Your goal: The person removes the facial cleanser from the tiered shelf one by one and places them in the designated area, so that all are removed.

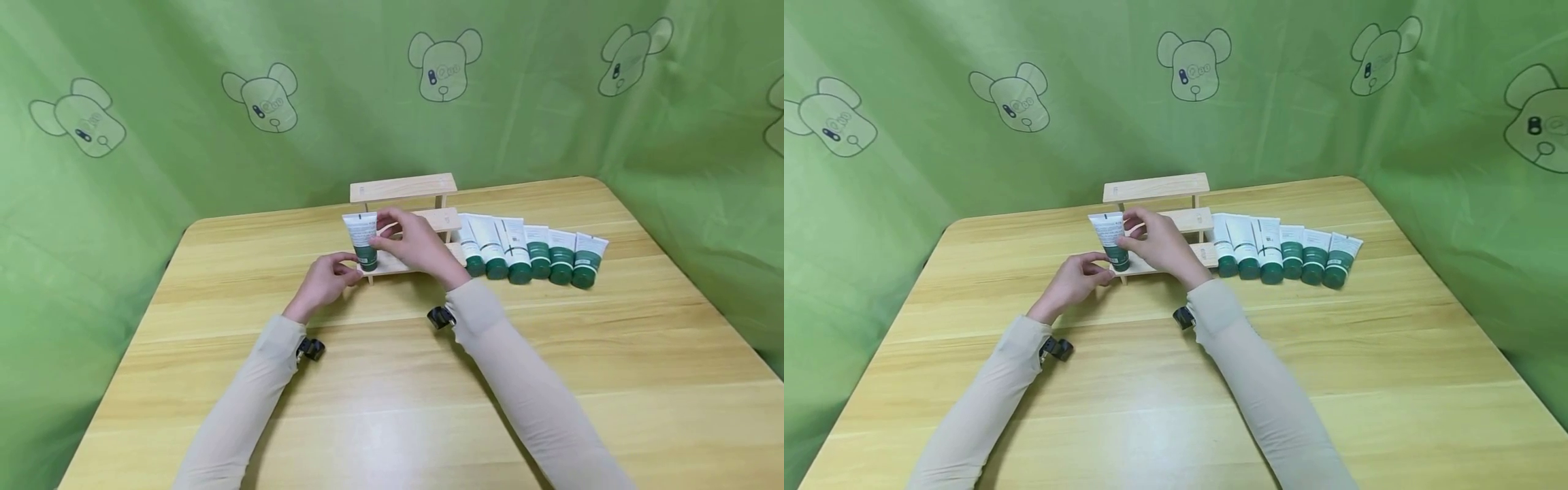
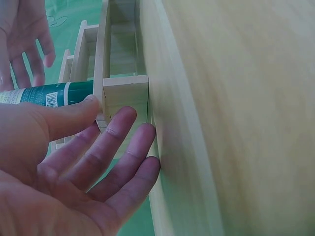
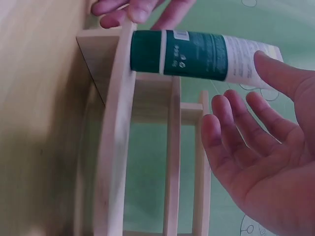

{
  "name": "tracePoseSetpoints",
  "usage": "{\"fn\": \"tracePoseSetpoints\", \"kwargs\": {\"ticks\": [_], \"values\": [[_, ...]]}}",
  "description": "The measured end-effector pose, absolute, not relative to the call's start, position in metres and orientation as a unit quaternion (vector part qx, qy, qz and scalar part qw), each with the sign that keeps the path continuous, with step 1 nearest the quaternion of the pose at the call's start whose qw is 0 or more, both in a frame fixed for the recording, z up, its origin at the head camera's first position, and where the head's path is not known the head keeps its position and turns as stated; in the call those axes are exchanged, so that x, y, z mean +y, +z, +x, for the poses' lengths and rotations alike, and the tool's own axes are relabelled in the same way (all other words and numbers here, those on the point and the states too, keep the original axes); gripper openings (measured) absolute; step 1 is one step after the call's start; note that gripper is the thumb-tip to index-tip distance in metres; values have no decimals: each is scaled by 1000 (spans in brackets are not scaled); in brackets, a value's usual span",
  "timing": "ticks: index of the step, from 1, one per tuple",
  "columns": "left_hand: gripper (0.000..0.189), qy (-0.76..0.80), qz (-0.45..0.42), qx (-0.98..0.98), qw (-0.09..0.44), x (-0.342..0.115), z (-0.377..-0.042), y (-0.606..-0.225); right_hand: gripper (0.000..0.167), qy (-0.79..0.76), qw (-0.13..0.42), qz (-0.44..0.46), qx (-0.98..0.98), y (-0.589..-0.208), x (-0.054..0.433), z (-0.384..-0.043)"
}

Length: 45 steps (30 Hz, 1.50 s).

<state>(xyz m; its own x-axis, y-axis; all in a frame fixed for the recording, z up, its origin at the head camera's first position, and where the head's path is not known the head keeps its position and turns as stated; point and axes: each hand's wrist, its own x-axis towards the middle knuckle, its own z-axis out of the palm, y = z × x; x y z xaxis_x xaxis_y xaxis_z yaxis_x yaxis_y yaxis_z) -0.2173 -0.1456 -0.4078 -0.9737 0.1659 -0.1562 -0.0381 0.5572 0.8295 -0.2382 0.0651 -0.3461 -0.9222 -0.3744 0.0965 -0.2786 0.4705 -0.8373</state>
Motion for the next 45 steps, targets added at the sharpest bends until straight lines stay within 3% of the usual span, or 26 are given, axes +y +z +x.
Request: {"fn": "tracePoseSetpoints", "kwargs": {"ticks": [11, 26, 45], "values": [[40, 465, 42, 879, 101, -146, -218, -409, 20, -476, 34, -200, 856, -350, 57, -239], [35, 470, 42, 876, 102, -146, -217, -408, 27, -461, 15, -188, 867, -332, 66, -228], [36, 475, 36, 873, 108, -146, -216, -409, 31, -462, -55, -130, 875, -293, 124, -214]]}}
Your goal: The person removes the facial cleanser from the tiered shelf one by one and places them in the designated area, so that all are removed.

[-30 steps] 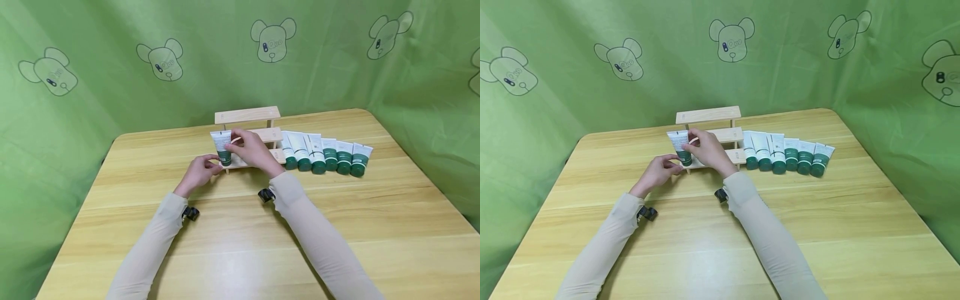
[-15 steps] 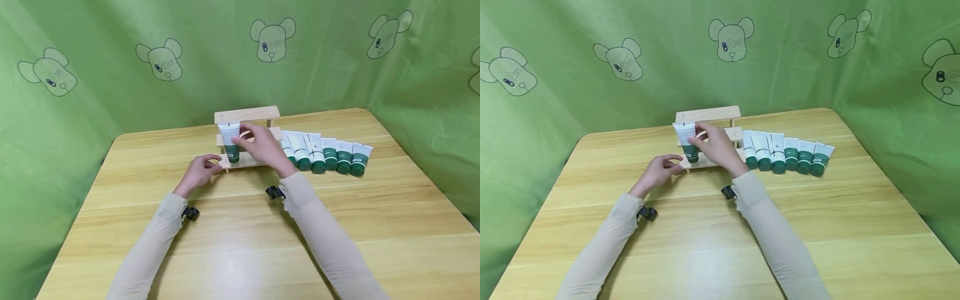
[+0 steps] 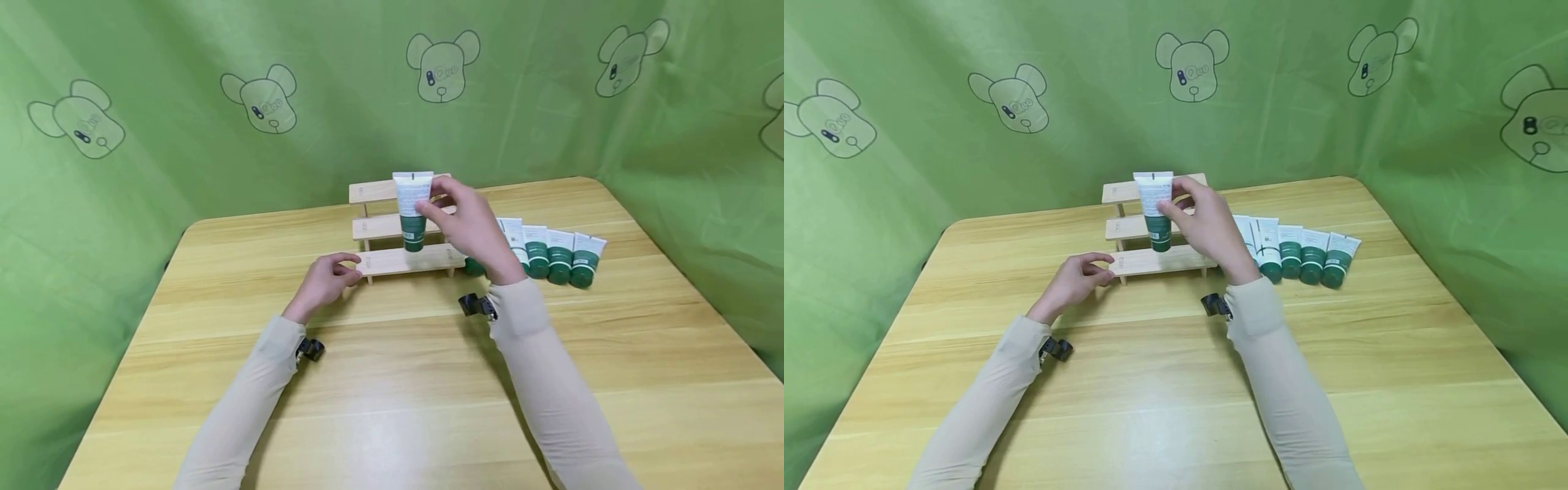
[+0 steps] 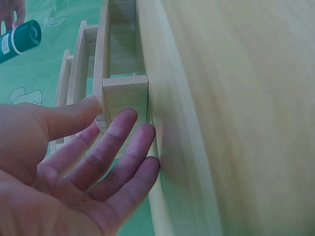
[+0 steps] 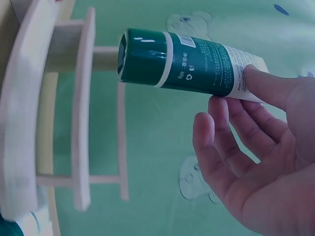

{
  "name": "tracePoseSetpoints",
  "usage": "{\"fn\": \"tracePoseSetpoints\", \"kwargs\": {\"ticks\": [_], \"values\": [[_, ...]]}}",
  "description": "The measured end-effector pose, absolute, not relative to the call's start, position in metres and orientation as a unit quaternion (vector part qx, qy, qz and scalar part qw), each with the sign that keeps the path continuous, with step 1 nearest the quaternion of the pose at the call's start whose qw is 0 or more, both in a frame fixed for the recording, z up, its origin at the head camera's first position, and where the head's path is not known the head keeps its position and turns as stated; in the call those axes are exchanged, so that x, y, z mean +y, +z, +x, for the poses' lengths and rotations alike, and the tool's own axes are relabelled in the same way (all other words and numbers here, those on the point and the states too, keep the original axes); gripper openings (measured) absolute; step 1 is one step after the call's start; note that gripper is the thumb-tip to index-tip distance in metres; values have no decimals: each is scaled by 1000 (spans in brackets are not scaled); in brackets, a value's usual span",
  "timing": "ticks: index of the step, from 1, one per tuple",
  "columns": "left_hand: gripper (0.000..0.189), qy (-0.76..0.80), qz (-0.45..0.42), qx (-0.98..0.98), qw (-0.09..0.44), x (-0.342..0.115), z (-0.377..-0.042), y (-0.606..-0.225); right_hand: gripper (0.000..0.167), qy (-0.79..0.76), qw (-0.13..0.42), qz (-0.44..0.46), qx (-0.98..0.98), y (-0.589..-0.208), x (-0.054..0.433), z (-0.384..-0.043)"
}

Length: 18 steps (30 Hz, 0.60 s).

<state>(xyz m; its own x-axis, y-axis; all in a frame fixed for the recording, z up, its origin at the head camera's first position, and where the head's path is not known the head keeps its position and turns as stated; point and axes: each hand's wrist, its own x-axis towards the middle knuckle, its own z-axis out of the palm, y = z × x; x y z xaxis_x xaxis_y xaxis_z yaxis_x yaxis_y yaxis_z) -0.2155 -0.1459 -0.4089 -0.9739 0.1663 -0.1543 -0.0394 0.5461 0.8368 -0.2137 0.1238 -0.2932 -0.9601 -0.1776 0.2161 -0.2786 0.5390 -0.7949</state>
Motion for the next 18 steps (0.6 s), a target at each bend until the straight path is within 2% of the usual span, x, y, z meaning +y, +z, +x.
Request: {"fn": "tracePoseSetpoints", "kwargs": {"ticks": [6, 12, 18], "values": [[36, 474, 39, 873, 106, -146, -215, -409, 34, 513, 77, 112, -847, -285, 147, -211], [36, 474, 40, 873, 105, -147, -215, -408, 30, 527, 105, 91, -838, -278, 173, -209], [35, 476, 35, 872, 108, -146, -215, -408, 29, 535, 111, 55, -835, -275, 199, -210]]}}
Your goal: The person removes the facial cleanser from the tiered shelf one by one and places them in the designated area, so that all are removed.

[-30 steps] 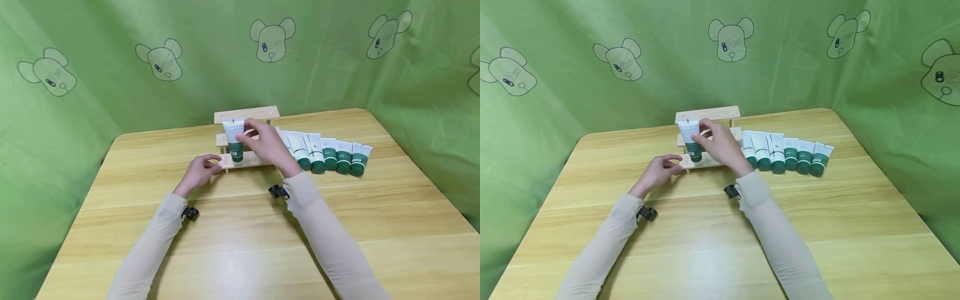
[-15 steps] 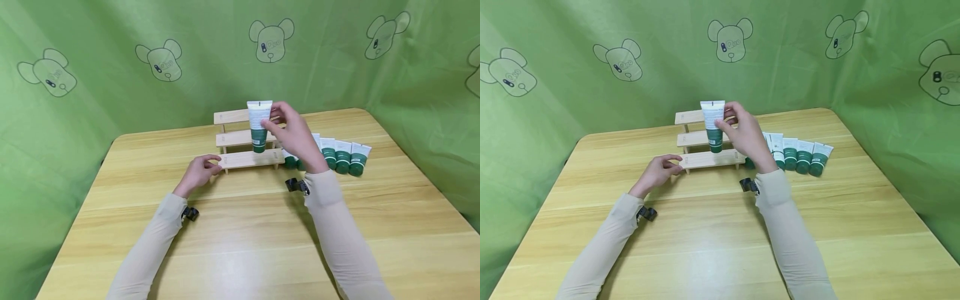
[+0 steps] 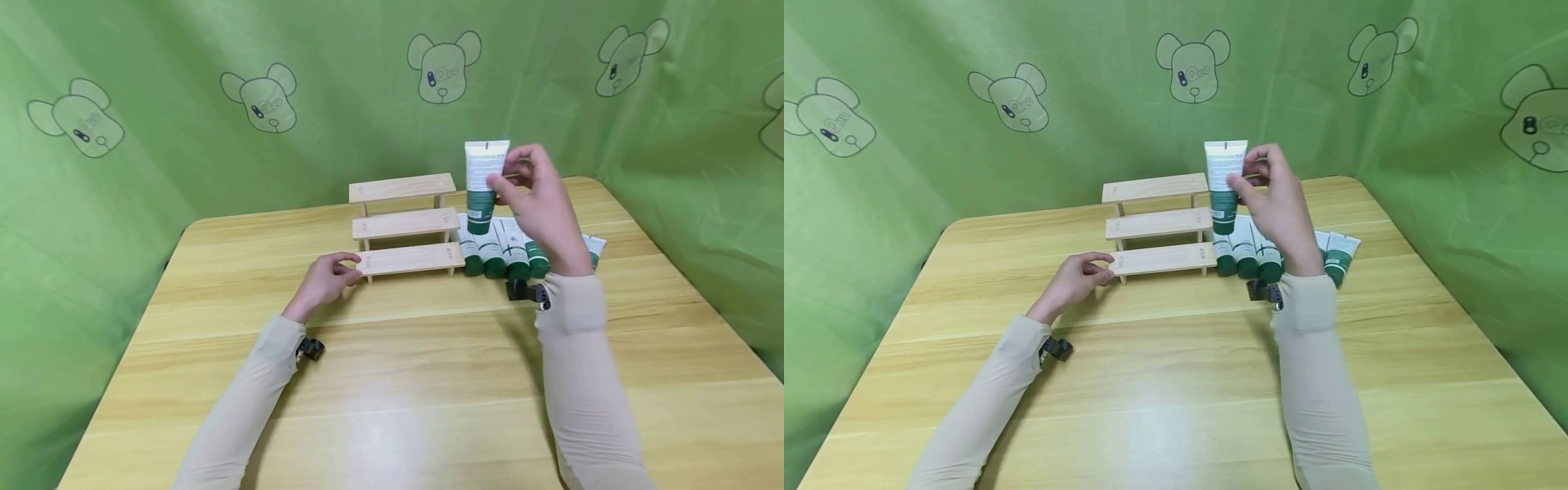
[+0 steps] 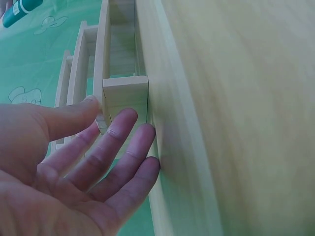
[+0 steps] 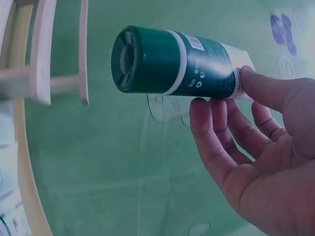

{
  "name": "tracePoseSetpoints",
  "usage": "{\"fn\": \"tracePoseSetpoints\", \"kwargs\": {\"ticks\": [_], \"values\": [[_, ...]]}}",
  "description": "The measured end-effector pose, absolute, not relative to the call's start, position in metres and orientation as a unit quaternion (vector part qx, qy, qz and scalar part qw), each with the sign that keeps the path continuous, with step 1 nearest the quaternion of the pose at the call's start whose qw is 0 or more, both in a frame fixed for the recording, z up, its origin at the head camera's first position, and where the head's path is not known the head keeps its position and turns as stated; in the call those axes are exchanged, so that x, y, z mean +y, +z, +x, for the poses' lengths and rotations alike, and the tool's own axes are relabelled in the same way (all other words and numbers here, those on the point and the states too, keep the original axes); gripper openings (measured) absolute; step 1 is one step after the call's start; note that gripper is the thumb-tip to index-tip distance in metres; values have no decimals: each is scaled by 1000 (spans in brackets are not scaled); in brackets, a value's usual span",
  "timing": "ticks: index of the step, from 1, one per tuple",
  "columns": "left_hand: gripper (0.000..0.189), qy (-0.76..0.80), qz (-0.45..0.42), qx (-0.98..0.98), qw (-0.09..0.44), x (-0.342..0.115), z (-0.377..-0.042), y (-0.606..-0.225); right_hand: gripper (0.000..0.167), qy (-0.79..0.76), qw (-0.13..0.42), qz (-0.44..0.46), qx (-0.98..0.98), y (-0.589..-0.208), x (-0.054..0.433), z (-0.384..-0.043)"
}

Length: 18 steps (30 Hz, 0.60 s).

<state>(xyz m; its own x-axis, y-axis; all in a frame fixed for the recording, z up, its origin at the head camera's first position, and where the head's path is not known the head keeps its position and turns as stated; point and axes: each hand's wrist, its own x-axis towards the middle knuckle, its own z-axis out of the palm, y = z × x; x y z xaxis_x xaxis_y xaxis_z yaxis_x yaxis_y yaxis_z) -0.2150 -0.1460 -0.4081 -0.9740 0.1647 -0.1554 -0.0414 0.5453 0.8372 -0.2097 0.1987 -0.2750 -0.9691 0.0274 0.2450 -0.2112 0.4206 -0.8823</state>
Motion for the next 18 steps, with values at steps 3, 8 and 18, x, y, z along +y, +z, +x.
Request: {"fn": "tracePoseSetpoints", "kwargs": {"ticks": [3, 8, 18], "values": [[35, 476, 35, 872, 110, -145, -215, -408, 29, 556, 114, 31, -823, -273, 215, -209], [34, 479, 36, 871, 109, -144, -215, -407, 31, 631, 129, 1, -765, -275, 249, -207], [34, 483, 36, 868, 109, -146, -214, -406, 30, 721, 152, -83, -671, -292, 320, -203]]}}
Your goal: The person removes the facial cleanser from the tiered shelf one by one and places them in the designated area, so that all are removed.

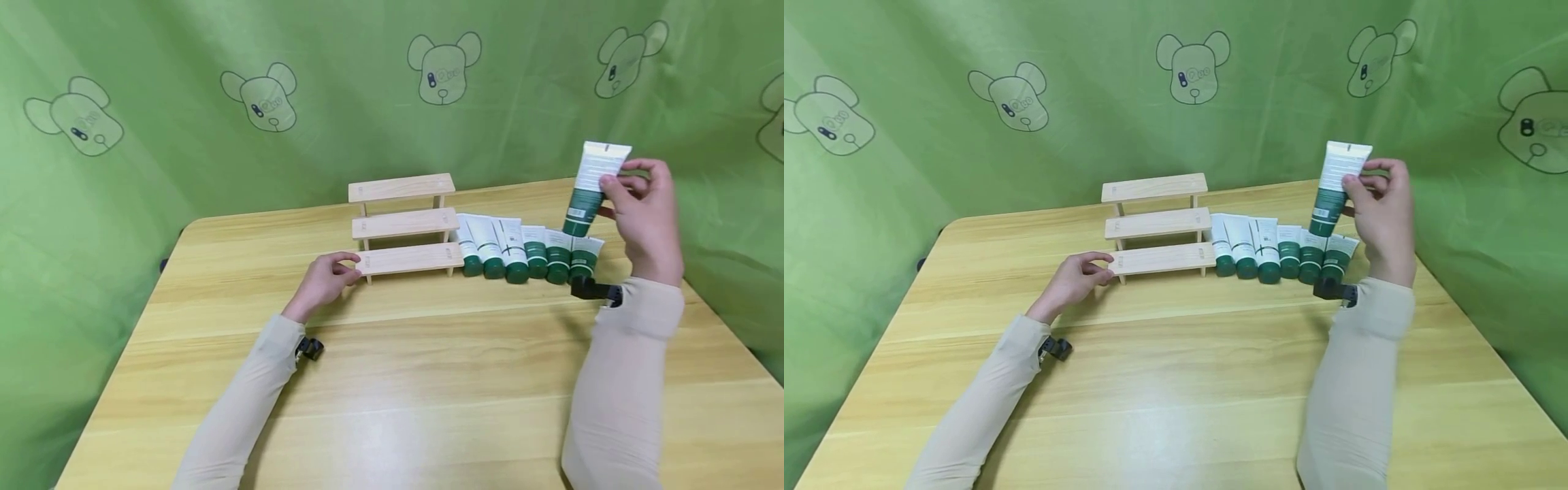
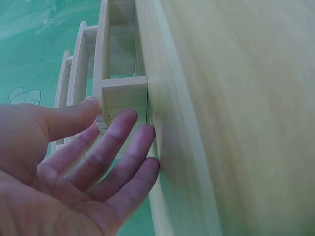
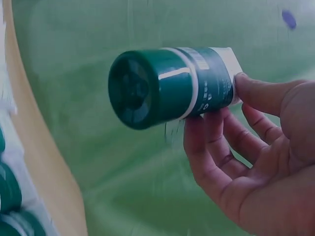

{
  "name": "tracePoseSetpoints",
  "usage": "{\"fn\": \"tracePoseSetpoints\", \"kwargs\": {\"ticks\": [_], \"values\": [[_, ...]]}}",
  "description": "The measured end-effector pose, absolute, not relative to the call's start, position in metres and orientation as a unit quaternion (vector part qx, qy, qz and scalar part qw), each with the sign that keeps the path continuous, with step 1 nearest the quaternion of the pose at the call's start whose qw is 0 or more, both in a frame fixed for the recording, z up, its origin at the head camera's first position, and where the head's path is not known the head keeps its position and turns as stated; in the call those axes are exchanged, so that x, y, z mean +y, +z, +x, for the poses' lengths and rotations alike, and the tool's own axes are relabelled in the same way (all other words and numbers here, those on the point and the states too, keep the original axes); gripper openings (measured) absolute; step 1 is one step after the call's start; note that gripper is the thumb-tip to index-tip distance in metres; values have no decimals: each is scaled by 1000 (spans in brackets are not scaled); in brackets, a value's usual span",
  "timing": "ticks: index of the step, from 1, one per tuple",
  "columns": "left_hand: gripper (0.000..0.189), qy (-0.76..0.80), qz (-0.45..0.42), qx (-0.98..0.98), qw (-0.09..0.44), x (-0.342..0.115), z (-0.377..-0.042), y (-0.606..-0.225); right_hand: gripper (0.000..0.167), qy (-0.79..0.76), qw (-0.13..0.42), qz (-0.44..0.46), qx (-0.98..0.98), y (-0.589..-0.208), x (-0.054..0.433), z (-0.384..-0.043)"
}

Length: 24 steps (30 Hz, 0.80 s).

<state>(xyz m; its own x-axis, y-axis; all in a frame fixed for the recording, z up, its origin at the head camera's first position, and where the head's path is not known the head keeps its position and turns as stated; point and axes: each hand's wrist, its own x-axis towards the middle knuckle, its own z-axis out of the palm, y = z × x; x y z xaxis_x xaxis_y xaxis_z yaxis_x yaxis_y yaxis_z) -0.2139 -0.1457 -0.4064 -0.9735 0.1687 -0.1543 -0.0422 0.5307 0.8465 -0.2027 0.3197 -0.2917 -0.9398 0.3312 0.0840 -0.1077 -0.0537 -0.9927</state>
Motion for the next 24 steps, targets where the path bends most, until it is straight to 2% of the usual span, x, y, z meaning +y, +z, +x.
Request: {"fn": "tracePoseSetpoints", "kwargs": {"ticks": [7, 14, 24], "values": [[34, 480, 30, 870, 111, -146, -214, -407, 25, 655, 160, -143, -725, -309, 344, -199], [33, 480, 31, 870, 108, -145, -214, -406, 21, 558, 112, -190, -800, -326, 367, -194], [34, 476, 34, 872, 108, -145, -212, -406, 23, 634, 47, -243, -733, -352, 411, -184]]}}
